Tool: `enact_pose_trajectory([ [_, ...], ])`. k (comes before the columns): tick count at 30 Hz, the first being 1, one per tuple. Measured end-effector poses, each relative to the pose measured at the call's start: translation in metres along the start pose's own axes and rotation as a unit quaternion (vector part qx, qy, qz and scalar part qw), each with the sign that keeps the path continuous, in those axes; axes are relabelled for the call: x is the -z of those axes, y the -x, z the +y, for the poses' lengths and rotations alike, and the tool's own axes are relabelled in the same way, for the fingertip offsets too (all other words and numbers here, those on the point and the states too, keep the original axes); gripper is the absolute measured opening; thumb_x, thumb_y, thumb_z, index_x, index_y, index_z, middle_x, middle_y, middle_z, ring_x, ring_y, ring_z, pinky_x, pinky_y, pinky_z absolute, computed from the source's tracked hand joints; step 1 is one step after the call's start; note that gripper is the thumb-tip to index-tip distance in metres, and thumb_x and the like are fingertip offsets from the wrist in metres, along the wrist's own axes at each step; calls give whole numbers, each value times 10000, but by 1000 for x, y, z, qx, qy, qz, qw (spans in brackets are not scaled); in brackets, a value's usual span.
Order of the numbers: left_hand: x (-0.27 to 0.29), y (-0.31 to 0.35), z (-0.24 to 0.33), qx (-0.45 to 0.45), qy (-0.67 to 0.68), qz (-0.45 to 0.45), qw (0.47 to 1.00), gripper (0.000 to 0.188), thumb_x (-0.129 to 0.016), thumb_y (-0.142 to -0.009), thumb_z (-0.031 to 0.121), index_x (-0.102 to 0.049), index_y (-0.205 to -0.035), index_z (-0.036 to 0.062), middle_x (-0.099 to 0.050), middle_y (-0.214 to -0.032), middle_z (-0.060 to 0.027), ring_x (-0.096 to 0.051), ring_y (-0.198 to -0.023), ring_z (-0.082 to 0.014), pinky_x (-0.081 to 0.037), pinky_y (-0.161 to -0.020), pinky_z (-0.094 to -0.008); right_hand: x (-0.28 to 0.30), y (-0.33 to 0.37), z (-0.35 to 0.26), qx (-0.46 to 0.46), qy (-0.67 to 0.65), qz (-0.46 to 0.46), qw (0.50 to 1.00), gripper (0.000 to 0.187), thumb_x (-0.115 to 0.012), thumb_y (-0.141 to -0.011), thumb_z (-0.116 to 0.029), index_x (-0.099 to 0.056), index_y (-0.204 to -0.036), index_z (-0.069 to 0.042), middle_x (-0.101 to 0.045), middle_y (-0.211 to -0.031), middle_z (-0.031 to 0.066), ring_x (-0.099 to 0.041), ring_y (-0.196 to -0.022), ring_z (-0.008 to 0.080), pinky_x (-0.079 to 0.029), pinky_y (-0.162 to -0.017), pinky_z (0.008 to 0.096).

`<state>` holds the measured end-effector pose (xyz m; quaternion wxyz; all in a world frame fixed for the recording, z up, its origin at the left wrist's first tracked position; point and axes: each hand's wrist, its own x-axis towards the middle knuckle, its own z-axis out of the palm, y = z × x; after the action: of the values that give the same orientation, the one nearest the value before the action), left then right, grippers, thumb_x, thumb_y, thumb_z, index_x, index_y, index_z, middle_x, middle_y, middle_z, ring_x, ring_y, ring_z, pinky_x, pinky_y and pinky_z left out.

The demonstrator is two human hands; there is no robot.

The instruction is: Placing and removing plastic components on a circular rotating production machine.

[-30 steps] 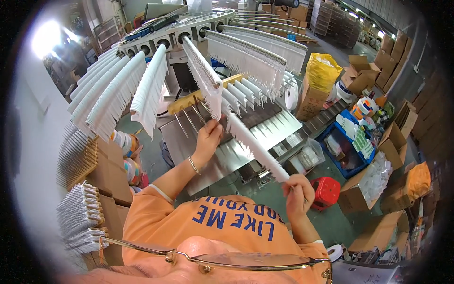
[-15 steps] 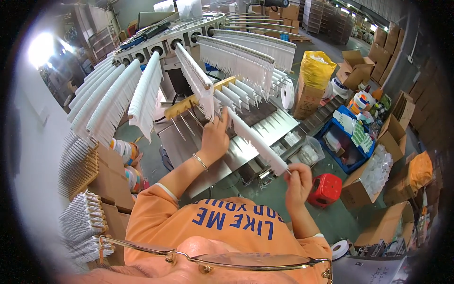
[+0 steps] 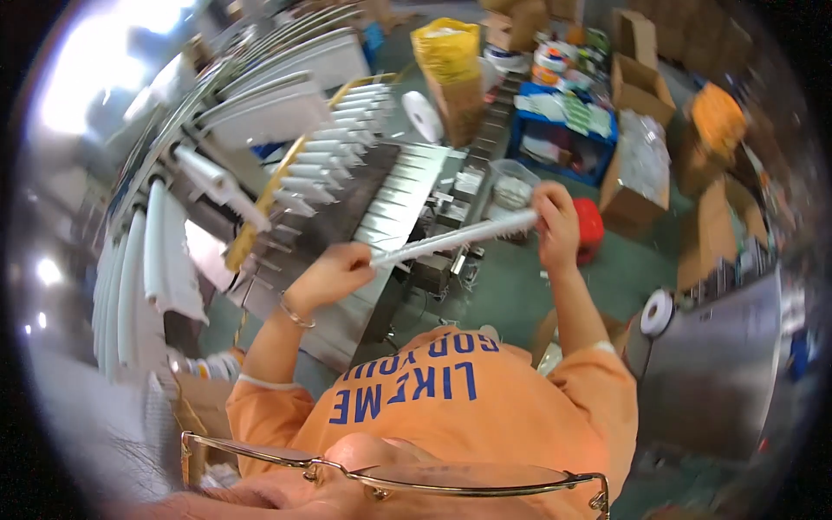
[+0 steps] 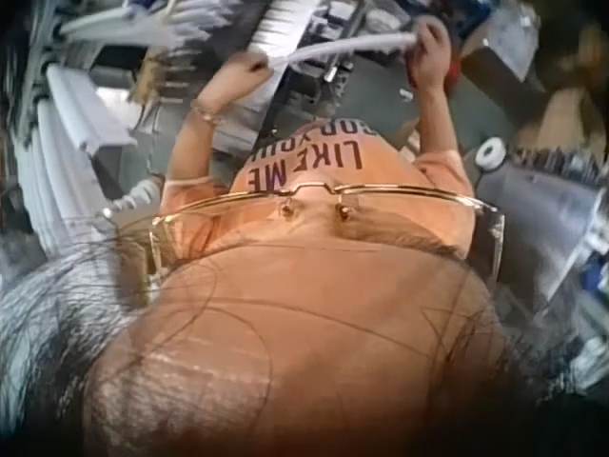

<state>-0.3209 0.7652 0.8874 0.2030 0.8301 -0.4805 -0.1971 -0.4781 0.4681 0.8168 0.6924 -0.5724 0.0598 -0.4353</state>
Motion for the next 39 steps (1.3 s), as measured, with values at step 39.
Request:
enact_pose_trajectory([
  [39,77,-287,22,26,392,462,795,139,-502,-876,141,-576,-924,34,-441,-598,33,-367,-459,-33,-269,-403,-166,54,-263,60,-84,-149,-132,976,111,-398,-846,-49,-474,-925,-68,-394,-664,-22,-323,-503,44,-255,-463,179],
])
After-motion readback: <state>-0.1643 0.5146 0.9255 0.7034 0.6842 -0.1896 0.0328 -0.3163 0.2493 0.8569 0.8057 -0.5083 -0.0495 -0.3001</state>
